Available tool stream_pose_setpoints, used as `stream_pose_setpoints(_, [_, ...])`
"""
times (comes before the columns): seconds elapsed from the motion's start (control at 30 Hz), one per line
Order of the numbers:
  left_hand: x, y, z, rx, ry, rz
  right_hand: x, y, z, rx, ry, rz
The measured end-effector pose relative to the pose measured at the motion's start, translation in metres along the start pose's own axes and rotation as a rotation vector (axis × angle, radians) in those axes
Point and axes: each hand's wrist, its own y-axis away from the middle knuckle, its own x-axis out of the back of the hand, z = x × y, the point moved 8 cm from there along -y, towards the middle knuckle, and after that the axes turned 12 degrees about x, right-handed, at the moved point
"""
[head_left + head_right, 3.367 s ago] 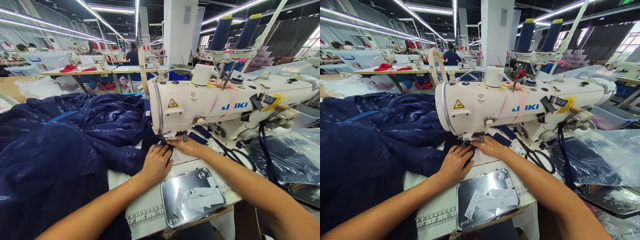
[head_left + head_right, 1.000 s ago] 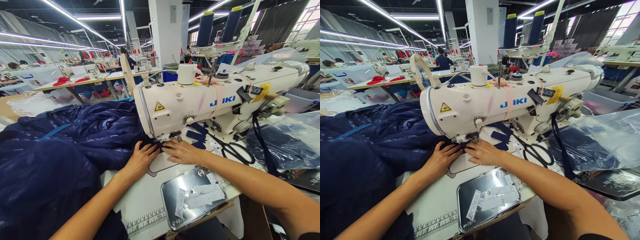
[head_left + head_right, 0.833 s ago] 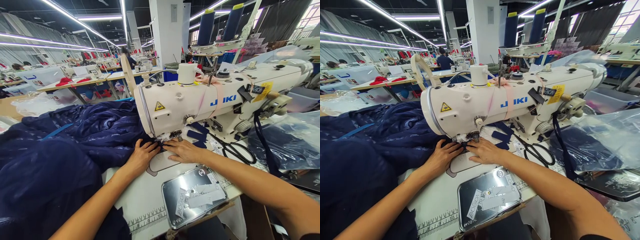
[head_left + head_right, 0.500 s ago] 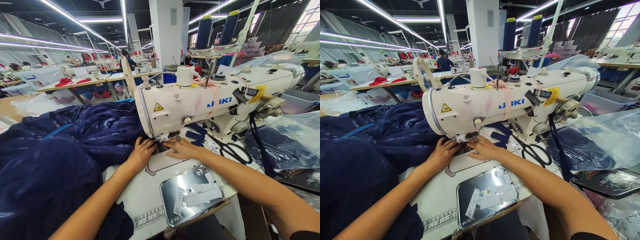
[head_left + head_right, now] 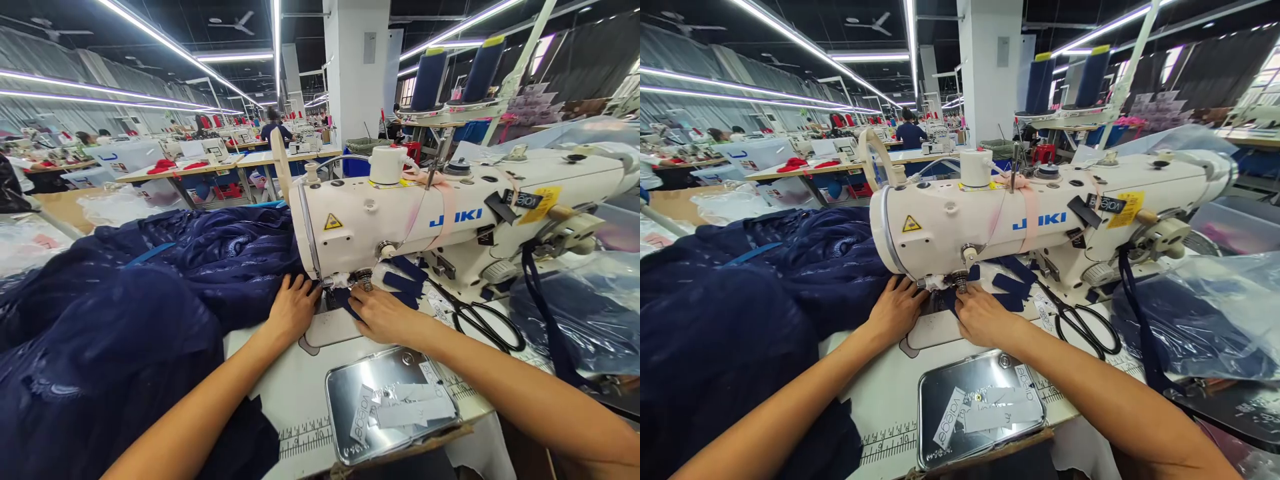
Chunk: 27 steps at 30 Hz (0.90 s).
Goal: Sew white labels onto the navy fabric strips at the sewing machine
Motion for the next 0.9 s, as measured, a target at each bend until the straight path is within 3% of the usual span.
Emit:
stream_pose_setpoints(0.33, [-0.001,-0.003,0.000,-0.022,-0.026,0.015,-0.007,-0.005,-0.004,0.072,0.049,0.004])
stream_pose_setpoints(0.9, [-0.010,-0.013,-0.001,-0.010,-0.006,-0.023,-0.011,-0.019,-0.019,-0.063,0.116,-0.080])
